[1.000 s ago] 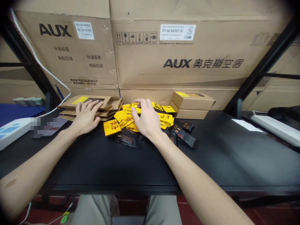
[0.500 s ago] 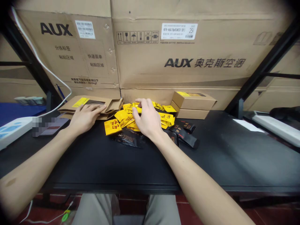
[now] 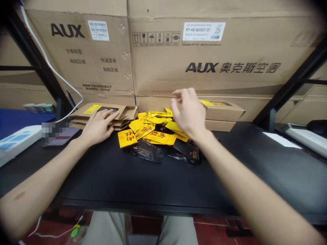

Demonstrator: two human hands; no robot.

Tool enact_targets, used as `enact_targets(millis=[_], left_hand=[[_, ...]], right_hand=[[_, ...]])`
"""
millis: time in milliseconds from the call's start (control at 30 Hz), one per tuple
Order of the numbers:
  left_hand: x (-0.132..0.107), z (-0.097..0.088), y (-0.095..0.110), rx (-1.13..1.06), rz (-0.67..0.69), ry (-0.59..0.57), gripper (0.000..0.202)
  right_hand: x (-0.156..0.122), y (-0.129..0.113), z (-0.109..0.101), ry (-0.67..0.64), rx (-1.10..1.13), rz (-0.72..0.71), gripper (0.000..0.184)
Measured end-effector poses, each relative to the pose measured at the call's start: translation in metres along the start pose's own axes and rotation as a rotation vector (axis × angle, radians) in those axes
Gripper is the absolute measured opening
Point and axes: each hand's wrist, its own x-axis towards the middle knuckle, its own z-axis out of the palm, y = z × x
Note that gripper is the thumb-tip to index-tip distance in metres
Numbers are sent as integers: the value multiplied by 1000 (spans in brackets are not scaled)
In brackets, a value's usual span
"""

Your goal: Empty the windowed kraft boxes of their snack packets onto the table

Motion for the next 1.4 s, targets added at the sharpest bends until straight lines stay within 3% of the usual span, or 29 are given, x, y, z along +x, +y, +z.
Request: enact_targets(millis=[200,333,433,533,633,833,1000,1100,1233,1400], left_hand=[[4,-5,4,-43,21,43,72],[1,-12,12,-135,67,132,68],[-2,-17,23,-236,111,200,56],[-4,-21,35,-298,167,227,44],[-4,-22,47,-288,205,216,36],[-5,-19,58,-223,150,214,31],[-4,-16,60,-193,87,235,31],[-4,-17,62,-195,52,245,30],[-3,-20,60,-322,2,302,29],[0,-26,58,-608,-80,444,21]], right_hand=[[23,78,-40,-306,-516,177,59],[14,124,-47,-460,-578,362,87],[3,152,-43,-431,-546,308,91],[-7,171,-37,-331,-526,167,80],[-13,180,-31,-287,-487,120,68],[-21,184,-25,-197,-429,133,63],[-28,182,-28,-182,-426,40,65],[-28,174,-29,-77,-403,-13,65],[-20,143,-30,78,-403,-28,73],[-14,64,-27,125,-330,-115,64]])
